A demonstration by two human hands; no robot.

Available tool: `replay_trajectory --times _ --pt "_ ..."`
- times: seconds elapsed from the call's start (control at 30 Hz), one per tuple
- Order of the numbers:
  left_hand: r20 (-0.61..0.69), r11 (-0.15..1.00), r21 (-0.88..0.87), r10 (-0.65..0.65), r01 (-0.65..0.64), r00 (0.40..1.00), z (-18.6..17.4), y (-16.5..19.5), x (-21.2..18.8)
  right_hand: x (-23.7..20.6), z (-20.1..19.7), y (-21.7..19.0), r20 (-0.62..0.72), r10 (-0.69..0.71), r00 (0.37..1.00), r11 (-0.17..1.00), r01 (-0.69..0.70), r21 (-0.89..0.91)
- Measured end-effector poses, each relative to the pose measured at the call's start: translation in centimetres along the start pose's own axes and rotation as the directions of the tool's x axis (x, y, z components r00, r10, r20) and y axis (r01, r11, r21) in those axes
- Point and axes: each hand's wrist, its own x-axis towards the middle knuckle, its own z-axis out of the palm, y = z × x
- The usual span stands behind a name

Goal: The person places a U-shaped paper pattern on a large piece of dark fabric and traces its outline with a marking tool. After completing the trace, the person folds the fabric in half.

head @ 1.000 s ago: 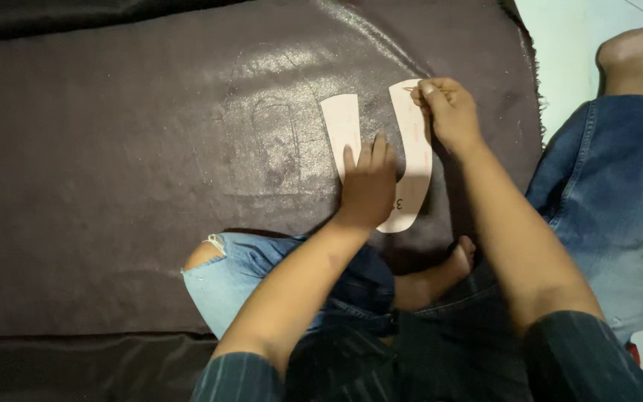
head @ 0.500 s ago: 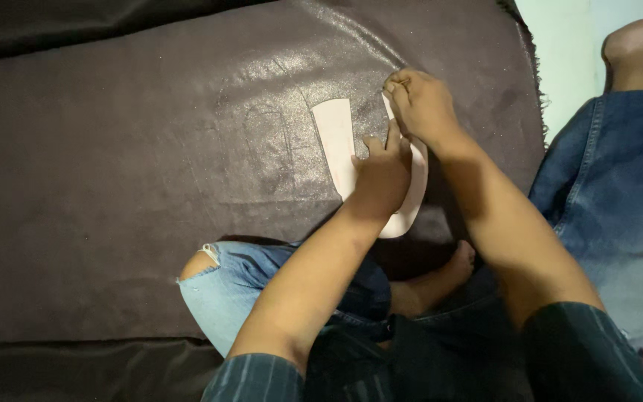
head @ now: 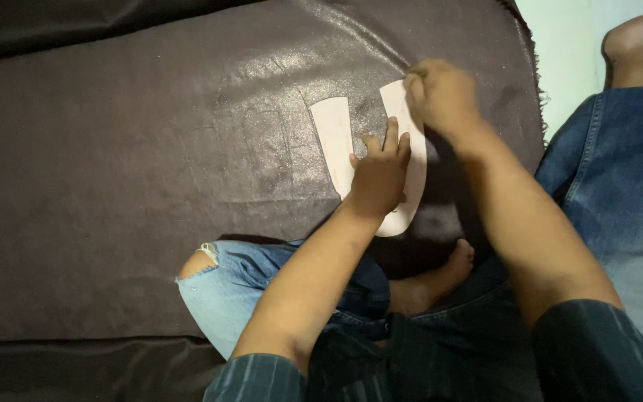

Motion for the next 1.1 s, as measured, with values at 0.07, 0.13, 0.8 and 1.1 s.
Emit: replay_trajectory --times 0.07,0.13,0.8,1.1 --pt "-0.004 1.0 -0.012 -0.005 0.005 1.0 0.0 0.0 0.1 0.2 0.7 -0.5 0.078 -0.008 0.997 0.989 -0.004 0.15" --pt "0.003 0.999 -0.035 -0.015 0.015 1.0 0.1 0.0 0.1 0.3 1.0 -0.7 0.131 0.019 0.991 0.977 -0.046 0.208" --pt "0.058 0.997 -0.074 -0.026 0.03 0.998 -0.8 0.2 0.1 -0.4 -0.8 1.0 -0.031 -0.027 0.999 0.997 0.029 0.071" --pt "0.044 0.996 -0.092 -0.018 0.022 0.999 -0.7 0.2 0.0 -0.7 -1.9 1.7 -0.021 -0.033 0.999 0.996 0.034 0.078"
